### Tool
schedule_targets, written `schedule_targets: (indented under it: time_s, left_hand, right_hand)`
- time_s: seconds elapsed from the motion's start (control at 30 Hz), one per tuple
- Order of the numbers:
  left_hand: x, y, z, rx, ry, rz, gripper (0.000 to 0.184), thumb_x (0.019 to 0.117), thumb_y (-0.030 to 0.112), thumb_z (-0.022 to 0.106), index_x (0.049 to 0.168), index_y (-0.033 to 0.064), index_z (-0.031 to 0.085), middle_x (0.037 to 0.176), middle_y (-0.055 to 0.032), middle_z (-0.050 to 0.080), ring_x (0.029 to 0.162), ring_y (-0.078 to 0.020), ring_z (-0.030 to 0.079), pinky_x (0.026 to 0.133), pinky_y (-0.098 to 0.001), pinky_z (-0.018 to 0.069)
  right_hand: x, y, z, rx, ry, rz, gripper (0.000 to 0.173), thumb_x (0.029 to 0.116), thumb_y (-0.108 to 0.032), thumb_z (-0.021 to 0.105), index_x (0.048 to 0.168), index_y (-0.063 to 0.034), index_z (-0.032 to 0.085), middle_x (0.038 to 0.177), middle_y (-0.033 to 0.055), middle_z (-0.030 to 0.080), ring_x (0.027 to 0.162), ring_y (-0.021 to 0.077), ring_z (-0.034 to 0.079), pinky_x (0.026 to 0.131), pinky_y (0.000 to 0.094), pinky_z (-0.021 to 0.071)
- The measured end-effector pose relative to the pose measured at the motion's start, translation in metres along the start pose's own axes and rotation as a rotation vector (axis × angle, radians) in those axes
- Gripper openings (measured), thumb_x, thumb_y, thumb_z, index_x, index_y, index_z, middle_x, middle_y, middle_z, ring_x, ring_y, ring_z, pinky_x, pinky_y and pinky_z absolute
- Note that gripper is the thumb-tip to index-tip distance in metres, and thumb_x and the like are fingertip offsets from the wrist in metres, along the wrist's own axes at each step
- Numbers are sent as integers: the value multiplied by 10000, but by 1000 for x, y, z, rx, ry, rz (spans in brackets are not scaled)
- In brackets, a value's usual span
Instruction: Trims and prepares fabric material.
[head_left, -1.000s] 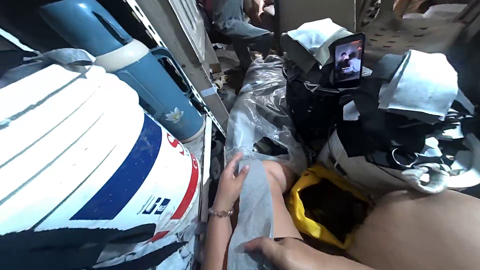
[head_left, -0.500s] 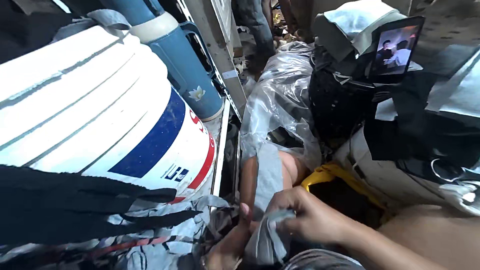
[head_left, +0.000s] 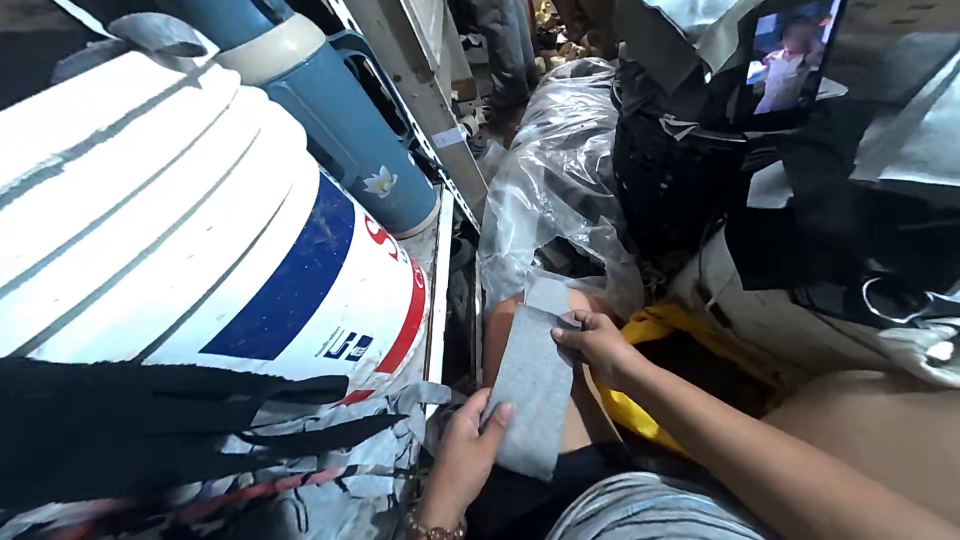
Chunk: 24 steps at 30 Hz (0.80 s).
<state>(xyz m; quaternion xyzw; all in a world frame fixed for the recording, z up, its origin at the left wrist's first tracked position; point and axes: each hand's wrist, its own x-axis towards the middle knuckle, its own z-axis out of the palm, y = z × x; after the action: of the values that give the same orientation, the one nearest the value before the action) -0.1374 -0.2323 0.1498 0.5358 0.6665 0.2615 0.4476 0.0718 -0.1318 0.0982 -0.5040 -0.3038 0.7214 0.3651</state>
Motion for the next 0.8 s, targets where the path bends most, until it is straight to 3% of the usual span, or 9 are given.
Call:
schedule_targets:
  time_s: [0.17, 0.3, 0.47, 0.57, 0.63, 0.7, 0.73, 0.8]
  left_hand:
    - [2, 8, -7, 265, -11, -123, 347, 1020, 212, 621, 1308, 19, 625, 1144, -144, 717, 1073, -217, 693, 988, -429, 532]
    - [2, 9, -12, 358, 40, -141, 399, 992, 219, 667, 1331, 13, 615, 1188, -188, 700, 1116, -297, 676, 1006, -508, 509]
    - [6, 14, -14, 385, 48, -166, 392, 993, 236, 673, 1325, 35, 622, 1210, -170, 696, 1128, -279, 670, 1009, -491, 505]
    - [4, 8, -14, 237, 138, -66, 270, 970, 169, 675, 1197, 24, 655, 1020, -94, 725, 919, -144, 698, 849, -356, 565]
    - [3, 9, -13, 118, 174, -47, 266, 969, 125, 657, 1205, 6, 628, 991, -78, 720, 880, -103, 692, 815, -305, 567]
    - [4, 8, -12, 129, 171, -75, 333, 962, 146, 672, 1266, 26, 607, 979, -76, 732, 871, -124, 703, 804, -325, 570]
    - [4, 8, -12, 183, 142, -93, 395, 955, 175, 692, 1316, 45, 597, 1019, -90, 737, 911, -160, 711, 836, -367, 572]
    - [5, 8, -14, 326, 17, -121, 611, 917, 250, 757, 1459, 87, 527, 1244, -153, 693, 1138, -270, 677, 1008, -489, 522]
  right_hand:
    - [8, 7, -5, 1, -35, 43, 259, 944, -15, 691, 1182, 51, 611, 993, 135, 683, 838, 175, 683, 783, 340, 586]
    - [4, 5, -7, -41, -23, 68, 212, 948, -24, 690, 1134, 47, 617, 990, 126, 657, 839, 168, 655, 776, 330, 565]
    - [-1, 9, -6, 9, 18, 73, 193, 934, 5, 695, 1104, 49, 615, 960, 133, 659, 806, 178, 659, 748, 335, 572]
    - [-6, 2, -4, 43, 40, 89, 157, 940, 8, 688, 1070, 33, 603, 934, 127, 641, 776, 181, 648, 706, 331, 564]
    - [-7, 1, -5, 38, 40, 92, 152, 939, 8, 690, 1063, 33, 605, 925, 125, 642, 762, 177, 649, 698, 325, 567]
    - [-5, 5, -5, 21, 40, 92, 167, 936, 9, 695, 1070, 31, 598, 923, 122, 637, 765, 176, 646, 699, 321, 565]
    - [-4, 7, -5, 13, 46, 83, 176, 933, 9, 698, 1076, 33, 599, 929, 125, 637, 770, 178, 642, 700, 325, 560]
    - [-3, 12, -5, -2, 58, 49, 191, 932, 11, 698, 1093, 41, 599, 948, 136, 635, 784, 182, 639, 719, 335, 563]
